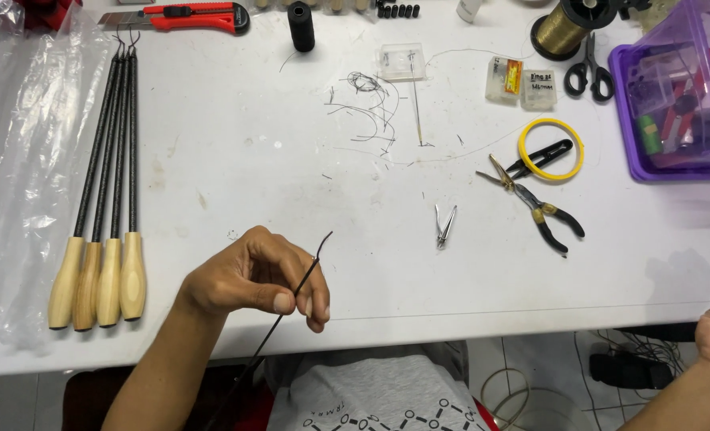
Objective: The person works on a white table, handling a long black rod and a thin wire. They use pliers to bend the wire and thread it through the rod's tip, then apply glue to secure the connection.
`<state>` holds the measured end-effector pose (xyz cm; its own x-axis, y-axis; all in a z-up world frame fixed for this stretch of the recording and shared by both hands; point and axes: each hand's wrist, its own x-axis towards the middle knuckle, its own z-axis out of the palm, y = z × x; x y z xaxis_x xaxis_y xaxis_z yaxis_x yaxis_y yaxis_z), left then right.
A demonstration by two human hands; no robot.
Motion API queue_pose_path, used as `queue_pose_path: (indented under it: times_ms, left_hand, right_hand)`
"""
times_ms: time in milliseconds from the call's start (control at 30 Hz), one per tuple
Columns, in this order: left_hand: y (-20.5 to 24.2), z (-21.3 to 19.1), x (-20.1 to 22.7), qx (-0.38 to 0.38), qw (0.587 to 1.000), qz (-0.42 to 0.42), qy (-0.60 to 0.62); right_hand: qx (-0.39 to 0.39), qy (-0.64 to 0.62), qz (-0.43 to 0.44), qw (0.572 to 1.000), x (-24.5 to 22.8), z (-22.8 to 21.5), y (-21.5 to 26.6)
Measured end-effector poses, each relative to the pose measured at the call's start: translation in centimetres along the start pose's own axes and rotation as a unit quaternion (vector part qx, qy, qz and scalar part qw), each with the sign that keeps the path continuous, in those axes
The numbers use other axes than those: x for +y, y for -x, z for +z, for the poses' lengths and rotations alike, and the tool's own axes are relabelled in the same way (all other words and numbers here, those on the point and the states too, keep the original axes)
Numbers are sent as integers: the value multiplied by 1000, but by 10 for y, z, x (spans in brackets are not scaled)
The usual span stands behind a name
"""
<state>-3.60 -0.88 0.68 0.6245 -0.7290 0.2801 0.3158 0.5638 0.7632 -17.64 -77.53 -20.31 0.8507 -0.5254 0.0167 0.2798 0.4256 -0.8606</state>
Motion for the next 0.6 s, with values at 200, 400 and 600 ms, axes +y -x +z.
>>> queue_pose_path:
  times_ms: [200, 400, 600]
  left_hand:
    - [-4, 10, 9, 21, 999, -10, -36]
    - [-1, 15, 19, 14, 996, -72, -49]
    - [0, 22, 24, 26, 995, -80, -57]
  right_hand:
    - [31, 393, -70, 917, 0, 9, 12]
    - [100, 686, -60, 718, -3, 48, 15]
    - [147, 762, -136, 615, -10, 193, 56]
